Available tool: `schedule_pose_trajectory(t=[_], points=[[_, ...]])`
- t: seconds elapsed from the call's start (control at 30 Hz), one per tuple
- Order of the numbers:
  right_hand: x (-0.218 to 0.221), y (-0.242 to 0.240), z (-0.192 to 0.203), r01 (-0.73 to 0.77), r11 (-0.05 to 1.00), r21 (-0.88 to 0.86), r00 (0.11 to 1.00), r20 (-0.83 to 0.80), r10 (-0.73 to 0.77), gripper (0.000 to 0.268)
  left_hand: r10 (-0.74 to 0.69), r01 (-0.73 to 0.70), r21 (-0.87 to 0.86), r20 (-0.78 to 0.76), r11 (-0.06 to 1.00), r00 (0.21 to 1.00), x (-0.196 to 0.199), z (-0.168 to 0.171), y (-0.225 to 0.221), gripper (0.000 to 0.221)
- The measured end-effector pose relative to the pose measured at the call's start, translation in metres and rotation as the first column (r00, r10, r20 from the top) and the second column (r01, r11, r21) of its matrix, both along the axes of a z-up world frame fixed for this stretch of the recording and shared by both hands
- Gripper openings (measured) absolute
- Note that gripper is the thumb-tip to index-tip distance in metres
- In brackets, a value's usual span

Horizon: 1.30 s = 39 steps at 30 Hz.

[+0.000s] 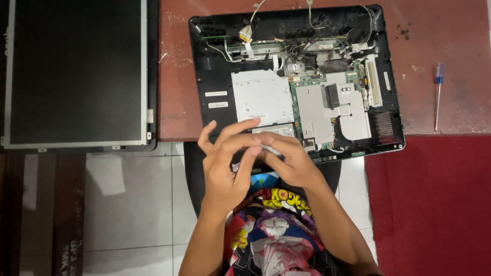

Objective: Installing a hard drive and securing internal components of a laptop using a screwdriver

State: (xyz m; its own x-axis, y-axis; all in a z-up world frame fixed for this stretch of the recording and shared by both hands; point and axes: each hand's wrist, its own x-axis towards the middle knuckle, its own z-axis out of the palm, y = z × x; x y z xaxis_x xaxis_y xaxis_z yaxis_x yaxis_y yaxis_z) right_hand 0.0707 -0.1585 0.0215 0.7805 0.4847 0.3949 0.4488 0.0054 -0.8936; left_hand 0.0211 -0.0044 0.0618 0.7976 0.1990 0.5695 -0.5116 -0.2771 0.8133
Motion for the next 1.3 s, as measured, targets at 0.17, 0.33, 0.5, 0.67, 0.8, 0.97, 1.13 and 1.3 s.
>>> schedule_pose_trajectory(t=[0.17, 0.33, 0.5, 0.67, 0.8, 0.97, 1.13, 1.3], points=[[0.003, -0.007, -0.014, 0.091, 0.995, -0.033, 0.994, 0.066, -0.089, 0.01, -0.091, 0.09, -0.036, -0.037, 0.995, 0.995, 0.0, 0.001, -0.005, 0.01], [-0.002, 0.003, -0.025, 0.184, 0.98, 0.076, 0.975, 0.109, -0.191, 0.025, 0.086, -0.088, 0.036, 0.045, 0.996, 0.995, 0.005, -0.011, -0.006, 0.022], [-0.006, 0.0, -0.012, 0.166, 0.986, -0.008, 0.985, 0.045, -0.165, 0.02, 0.011, -0.012, 0.053, 0.018, 0.999, 1.0, 0.003, -0.001, -0.003, 0.008], [-0.008, -0.004, -0.008, 0.154, 0.987, -0.032, 0.988, -0.008, -0.155, 0.012, -0.083, 0.084, 0.05, -0.029, 0.995, 0.996, 0.0, 0.008, -0.002, 0.008], [-0.008, -0.001, -0.027, 0.23, 0.973, -0.033, 0.97, 0.092, -0.226, 0.023, 0.007, -0.007, 0.032, 0.016, 0.999, 1.0, -0.001, -0.011, -0.007, 0.01], [-0.011, 0.008, -0.03, 0.286, 0.958, 0.019, 0.947, 0.147, -0.285, 0.033, 0.135, -0.14, 0.059, 0.082, 0.988, 0.987, 0.0, -0.013, -0.006, 0.022], [-0.01, 0.017, 0.002, 0.143, 0.99, 0.02, 0.982, 0.126, -0.144, 0.008, 0.079, -0.084, 0.081, 0.066, 0.993, 0.995, -0.001, -0.009, -0.006, 0.003], [-0.001, -0.002, -0.011, 0.133, 0.988, -0.084, 0.98, 0.159, -0.118, 0.006, -0.015, 0.014, 0.069, 0.009, 0.998, 1.0, -0.001, -0.004, -0.001, 0.008]])
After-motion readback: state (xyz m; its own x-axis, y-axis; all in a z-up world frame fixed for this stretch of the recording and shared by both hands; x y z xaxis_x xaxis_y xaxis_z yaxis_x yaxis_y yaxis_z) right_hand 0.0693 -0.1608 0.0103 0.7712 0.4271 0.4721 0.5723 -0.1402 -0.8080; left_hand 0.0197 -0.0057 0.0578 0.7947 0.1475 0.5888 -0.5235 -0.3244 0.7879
